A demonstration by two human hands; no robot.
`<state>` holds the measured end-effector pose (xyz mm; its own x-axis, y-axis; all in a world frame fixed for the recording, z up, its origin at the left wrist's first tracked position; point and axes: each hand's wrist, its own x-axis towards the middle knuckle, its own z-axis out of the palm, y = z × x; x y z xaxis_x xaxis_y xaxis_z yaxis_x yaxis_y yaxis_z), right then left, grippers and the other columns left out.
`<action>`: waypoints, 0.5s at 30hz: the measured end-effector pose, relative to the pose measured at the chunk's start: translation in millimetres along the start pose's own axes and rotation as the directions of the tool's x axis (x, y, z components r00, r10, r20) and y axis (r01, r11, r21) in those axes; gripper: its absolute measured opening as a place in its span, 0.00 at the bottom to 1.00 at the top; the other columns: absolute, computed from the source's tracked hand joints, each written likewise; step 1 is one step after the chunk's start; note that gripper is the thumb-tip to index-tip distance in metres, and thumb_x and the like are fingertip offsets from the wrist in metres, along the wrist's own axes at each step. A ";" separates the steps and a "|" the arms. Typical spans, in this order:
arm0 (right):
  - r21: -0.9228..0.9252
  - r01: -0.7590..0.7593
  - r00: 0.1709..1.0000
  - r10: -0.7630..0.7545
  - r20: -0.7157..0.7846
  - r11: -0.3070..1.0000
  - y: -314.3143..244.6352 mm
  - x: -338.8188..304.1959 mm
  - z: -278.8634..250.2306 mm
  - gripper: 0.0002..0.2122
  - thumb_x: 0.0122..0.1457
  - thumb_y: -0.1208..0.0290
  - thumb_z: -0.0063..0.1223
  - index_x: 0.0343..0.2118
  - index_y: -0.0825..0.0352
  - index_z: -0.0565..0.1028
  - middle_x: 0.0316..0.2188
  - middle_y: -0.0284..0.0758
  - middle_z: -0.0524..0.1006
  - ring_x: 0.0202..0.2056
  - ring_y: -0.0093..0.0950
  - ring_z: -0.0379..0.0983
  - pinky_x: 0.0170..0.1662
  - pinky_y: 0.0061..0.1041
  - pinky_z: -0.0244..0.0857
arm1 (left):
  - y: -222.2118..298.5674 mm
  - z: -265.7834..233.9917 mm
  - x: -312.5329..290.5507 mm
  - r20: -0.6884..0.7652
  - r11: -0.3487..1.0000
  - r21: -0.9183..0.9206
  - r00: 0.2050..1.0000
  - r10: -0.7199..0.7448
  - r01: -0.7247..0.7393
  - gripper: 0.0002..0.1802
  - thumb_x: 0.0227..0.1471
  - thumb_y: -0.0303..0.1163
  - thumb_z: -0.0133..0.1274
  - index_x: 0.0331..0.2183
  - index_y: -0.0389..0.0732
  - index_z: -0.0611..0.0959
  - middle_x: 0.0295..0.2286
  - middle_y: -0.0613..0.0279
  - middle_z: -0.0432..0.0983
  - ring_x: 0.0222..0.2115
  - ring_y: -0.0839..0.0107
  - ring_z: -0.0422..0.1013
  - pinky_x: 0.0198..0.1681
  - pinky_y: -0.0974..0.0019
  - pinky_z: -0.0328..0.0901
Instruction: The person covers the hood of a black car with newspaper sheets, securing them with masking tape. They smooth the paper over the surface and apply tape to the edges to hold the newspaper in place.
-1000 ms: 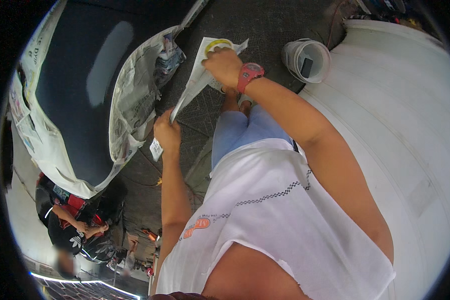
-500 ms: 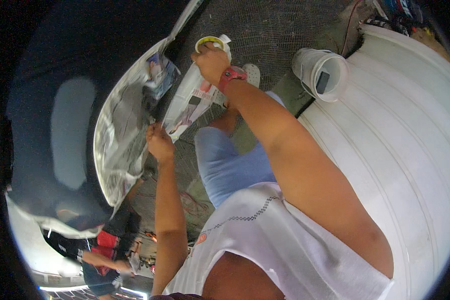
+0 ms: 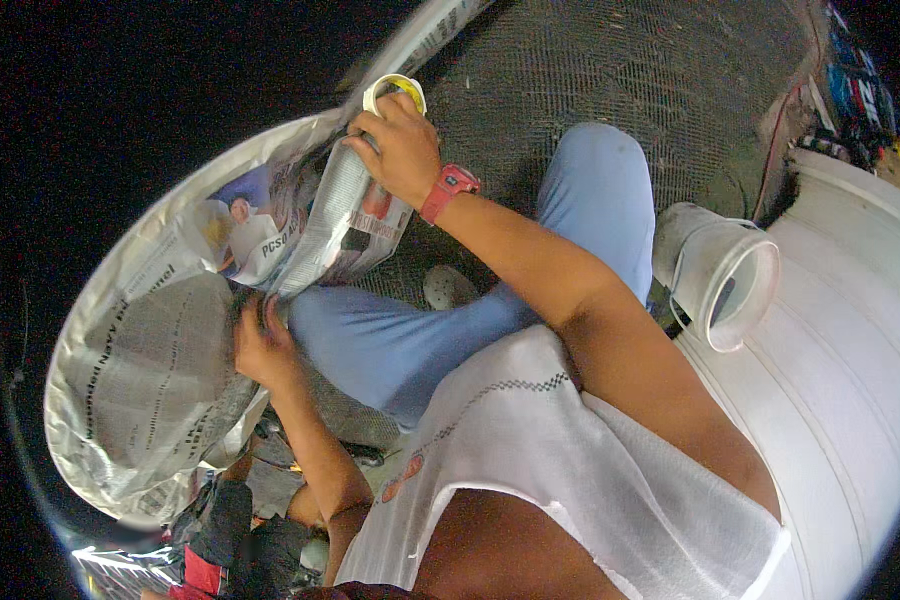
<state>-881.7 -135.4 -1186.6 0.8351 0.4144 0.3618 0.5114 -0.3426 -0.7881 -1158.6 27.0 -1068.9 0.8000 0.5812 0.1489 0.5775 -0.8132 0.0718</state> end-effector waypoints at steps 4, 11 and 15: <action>0.013 -0.080 0.995 0.080 -0.063 0.997 2.9 -0.9 21.9 0.09 0.54 0.64 0.70 0.34 0.62 0.82 0.35 0.39 0.76 0.45 0.45 0.72 0.47 0.43 0.70 | 36.9 -9.3 12.0 -0.480 0.955 0.264 0.841 0.250 -0.133 0.11 0.57 0.32 0.65 0.43 0.45 0.86 0.32 0.63 0.82 0.31 0.55 0.78 0.36 0.51 0.71; -0.024 -0.156 0.979 0.152 -0.135 0.987 -10.6 0.1 39.3 0.09 0.49 0.67 0.73 0.31 0.61 0.82 0.35 0.41 0.76 0.46 0.46 0.72 0.49 0.44 0.69 | 116.5 46.9 6.9 -0.071 0.839 -0.513 0.983 0.169 -0.181 0.26 0.58 0.30 0.64 0.58 0.38 0.81 0.43 0.45 0.83 0.44 0.44 0.77 0.52 0.50 0.69; -0.069 -0.147 0.981 0.137 -0.135 0.987 -18.2 0.5 37.4 0.12 0.46 0.66 0.75 0.30 0.61 0.80 0.36 0.40 0.75 0.47 0.45 0.70 0.49 0.44 0.69 | 90.1 71.4 29.1 -0.120 0.857 -0.515 0.987 -0.110 0.033 0.29 0.61 0.34 0.63 0.61 0.37 0.78 0.51 0.40 0.80 0.51 0.41 0.75 0.58 0.48 0.67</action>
<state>-898.2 -97.4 -1190.7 0.9168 0.2458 0.3148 0.3960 -0.4575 -0.7962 -1071.6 -27.3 -1128.5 0.7063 0.6595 0.2571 0.4375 -0.6923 0.5739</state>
